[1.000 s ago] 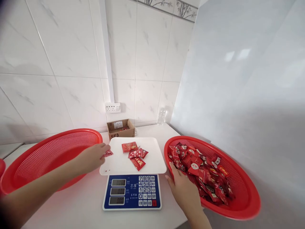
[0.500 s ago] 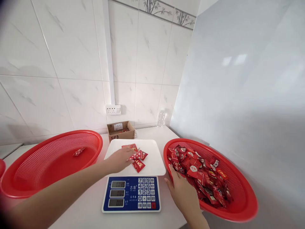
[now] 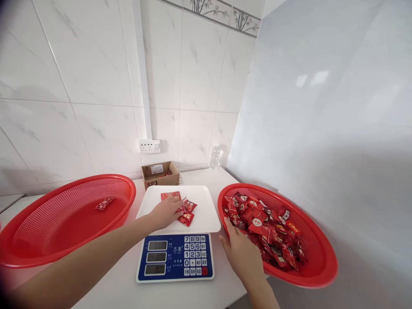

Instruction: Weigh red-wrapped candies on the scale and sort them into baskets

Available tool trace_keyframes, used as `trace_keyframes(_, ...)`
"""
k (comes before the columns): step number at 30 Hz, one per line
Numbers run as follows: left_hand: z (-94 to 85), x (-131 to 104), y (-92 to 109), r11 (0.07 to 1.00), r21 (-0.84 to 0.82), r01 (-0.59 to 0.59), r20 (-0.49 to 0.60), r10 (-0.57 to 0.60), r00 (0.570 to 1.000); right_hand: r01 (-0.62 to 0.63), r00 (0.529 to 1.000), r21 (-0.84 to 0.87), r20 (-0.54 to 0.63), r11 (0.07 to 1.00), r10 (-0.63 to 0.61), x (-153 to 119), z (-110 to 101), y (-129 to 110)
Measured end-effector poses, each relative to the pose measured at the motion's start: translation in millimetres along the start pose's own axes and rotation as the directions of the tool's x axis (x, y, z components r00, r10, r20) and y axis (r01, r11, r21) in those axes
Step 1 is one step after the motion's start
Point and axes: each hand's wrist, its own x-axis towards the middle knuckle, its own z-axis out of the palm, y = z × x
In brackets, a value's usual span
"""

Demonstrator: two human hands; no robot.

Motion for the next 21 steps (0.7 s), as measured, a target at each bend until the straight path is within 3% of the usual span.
trace_keyframes(9,-5.7,-29,-8,0.998,-0.057,0.004,0.021,-0.003,1.000,0.010,0.999,-0.006,-0.034,1.000,-0.010,-1,1,0)
trace_keyframes(13,-29.0,-51,-37,0.988,0.013,0.155,-0.072,-0.153,0.986,0.033,0.998,-0.013,-0.057,0.999,-0.033,-1,4,3)
trace_keyframes(18,-63.1,-79,-87,0.918,0.048,0.393,-0.182,-0.379,0.907,0.025,0.999,-0.024,-0.042,0.999,-0.026,-1,5,2)
trace_keyframes(21,-60.9,-79,-84,0.926,0.005,0.378,-0.145,-0.373,0.916,0.005,1.000,-0.034,-0.020,0.999,-0.006,-1,3,1)
